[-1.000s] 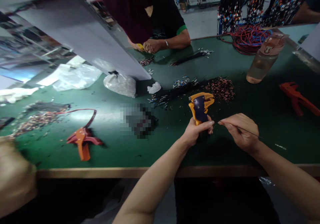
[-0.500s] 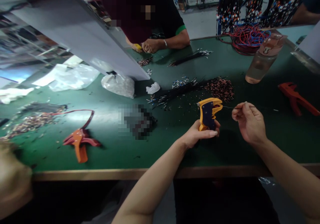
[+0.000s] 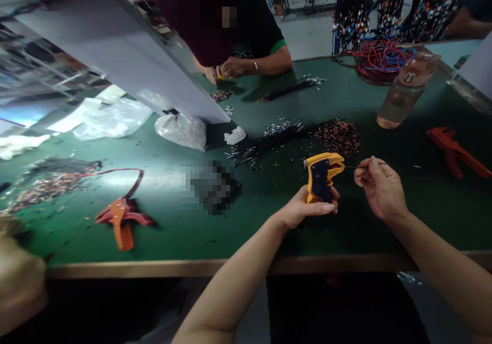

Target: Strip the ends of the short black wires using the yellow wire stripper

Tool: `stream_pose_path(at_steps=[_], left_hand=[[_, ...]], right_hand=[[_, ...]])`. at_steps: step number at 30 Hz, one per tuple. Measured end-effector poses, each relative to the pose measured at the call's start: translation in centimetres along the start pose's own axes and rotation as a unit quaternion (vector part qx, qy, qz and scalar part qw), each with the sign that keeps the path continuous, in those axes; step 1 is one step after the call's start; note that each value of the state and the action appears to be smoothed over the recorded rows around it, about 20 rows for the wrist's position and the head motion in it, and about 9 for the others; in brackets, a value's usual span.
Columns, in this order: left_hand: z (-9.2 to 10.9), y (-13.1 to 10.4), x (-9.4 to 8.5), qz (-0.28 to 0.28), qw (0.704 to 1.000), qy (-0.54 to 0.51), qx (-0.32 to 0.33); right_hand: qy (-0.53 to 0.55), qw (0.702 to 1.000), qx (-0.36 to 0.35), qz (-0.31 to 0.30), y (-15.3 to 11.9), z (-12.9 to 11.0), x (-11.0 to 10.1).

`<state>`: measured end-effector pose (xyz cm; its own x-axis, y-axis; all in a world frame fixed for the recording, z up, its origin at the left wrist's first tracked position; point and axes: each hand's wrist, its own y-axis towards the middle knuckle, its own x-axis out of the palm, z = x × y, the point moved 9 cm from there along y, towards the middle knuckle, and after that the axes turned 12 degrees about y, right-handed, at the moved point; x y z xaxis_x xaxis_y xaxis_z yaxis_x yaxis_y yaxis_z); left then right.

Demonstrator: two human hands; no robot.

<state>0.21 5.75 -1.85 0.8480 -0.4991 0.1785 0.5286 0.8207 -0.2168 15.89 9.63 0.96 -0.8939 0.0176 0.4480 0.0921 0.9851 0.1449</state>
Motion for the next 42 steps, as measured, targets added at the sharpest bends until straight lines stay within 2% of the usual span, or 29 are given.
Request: stream_pose_path(at_steps=[5,12,17,19,23,24,28,30,37,42], left_hand=[[0.1,-0.1,0.2,-0.015,0.999,0.039,0.004],[0.1,-0.1,0.2,-0.017,0.999,0.050,0.007],[0.4,-0.1,0.3,-0.004,0.998,0.055,0.004],[0.2,-0.1,0.2,0.013,0.998,0.067,-0.001],[-0.2,-0.1,-0.9,0.096,0.994,0.049,0.000],[-0.3,-0.1,-1.0,0.096,0.995,0.035,0.004],[0.5,-0.1,0.6,-0.011,0.999,-0.016,0.037],[0.9,-0.1,0.7,-0.028,0.998,-0.031,0.049],[0.1,0.3,-0.9,0.045,0.996,-0.055,0.057],[-0.1,0.2,-1.3,0.073,0.994,-0.045,0.062]], right_hand=[[0.025,1.000,0.007,0.016,0.0,0.2,-0.1],[0.013,1.000,0.012,0.000,0.1,0.2,0.1],[0.038,0.998,0.039,0.026,-0.1,0.5,0.0],[0.053,0.996,0.057,0.043,-0.3,0.6,0.0],[0.069,0.993,0.079,0.053,-0.4,0.8,0.2],[0.071,0.993,0.080,0.054,-0.4,0.8,0.2],[0.063,0.994,0.059,0.063,-0.2,0.7,-0.2],[0.054,0.995,0.050,0.066,-0.2,0.5,-0.4],[0.033,0.998,0.027,0.051,-0.4,0.1,-0.2],[-0.088,0.994,-0.063,-0.012,-1.5,-2.2,1.1]])
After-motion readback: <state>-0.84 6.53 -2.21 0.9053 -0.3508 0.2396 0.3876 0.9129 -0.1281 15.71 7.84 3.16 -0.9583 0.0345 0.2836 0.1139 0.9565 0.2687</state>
